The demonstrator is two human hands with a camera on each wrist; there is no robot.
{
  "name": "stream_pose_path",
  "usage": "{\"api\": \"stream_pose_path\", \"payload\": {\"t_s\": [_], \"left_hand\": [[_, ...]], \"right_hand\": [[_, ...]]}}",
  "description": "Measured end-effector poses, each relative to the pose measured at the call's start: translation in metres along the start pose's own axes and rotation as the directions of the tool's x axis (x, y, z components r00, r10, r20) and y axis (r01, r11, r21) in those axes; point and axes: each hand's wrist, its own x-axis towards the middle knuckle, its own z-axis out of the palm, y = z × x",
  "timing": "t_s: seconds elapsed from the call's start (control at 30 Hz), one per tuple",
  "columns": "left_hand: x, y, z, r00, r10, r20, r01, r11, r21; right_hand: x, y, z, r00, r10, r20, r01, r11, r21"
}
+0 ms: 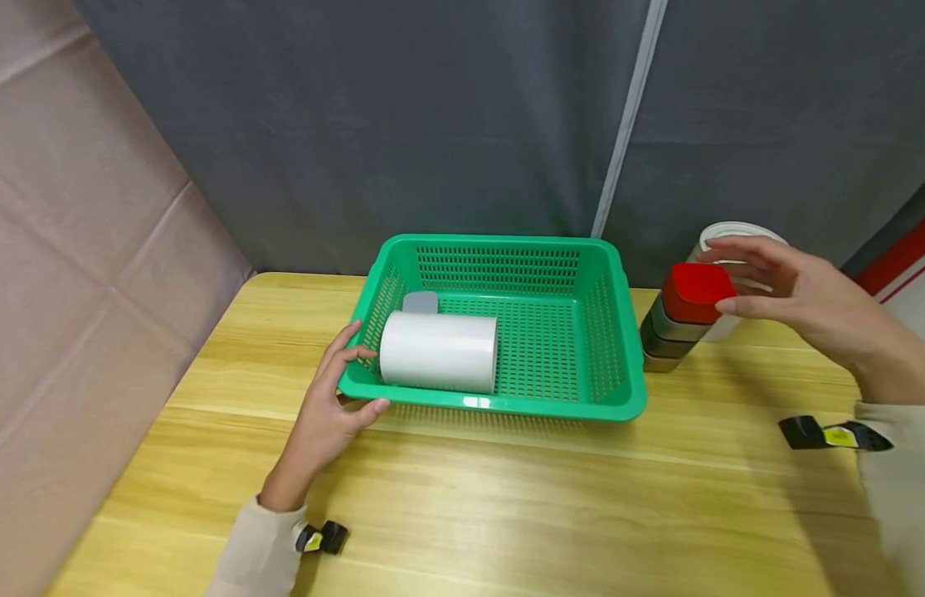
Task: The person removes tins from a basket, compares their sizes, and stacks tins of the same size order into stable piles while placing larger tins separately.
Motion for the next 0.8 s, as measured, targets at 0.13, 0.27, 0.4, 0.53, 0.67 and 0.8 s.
{"api": "stream_pose_path", "payload": {"t_s": [0.13,0.27,0.4,0.53,0.67,0.8], "left_hand": [[0.000,0.000,0.000,1.000,0.001,-0.002,-0.001,1.000,-0.004],[0.000,0.000,0.000,1.000,0.003,-0.002,-0.003,1.000,-0.012],[0.000,0.001,0.001,1.000,0.001,0.002,-0.001,1.000,-0.013],[0.001,0.001,0.001,1.000,-0.004,0.004,0.004,1.000,-0.017],[0.001,0.001,0.001,1.000,-0.004,0.002,0.004,1.000,-0.013],[0.000,0.001,0.000,1.000,-0.002,-0.001,0.002,1.000,-0.009]], "right_hand": [[0.000,-0.004,0.000,0.999,-0.051,-0.017,0.052,0.998,0.037],[0.000,-0.011,0.000,0.994,-0.109,-0.029,0.111,0.991,0.077],[-0.002,-0.021,0.000,0.986,-0.162,-0.045,0.165,0.983,0.079],[-0.003,-0.033,0.003,0.985,-0.159,-0.060,0.163,0.984,0.070],[-0.002,-0.048,0.008,0.984,-0.162,-0.067,0.168,0.982,0.089],[0.001,-0.064,0.016,0.972,-0.230,-0.053,0.234,0.966,0.111]]}}
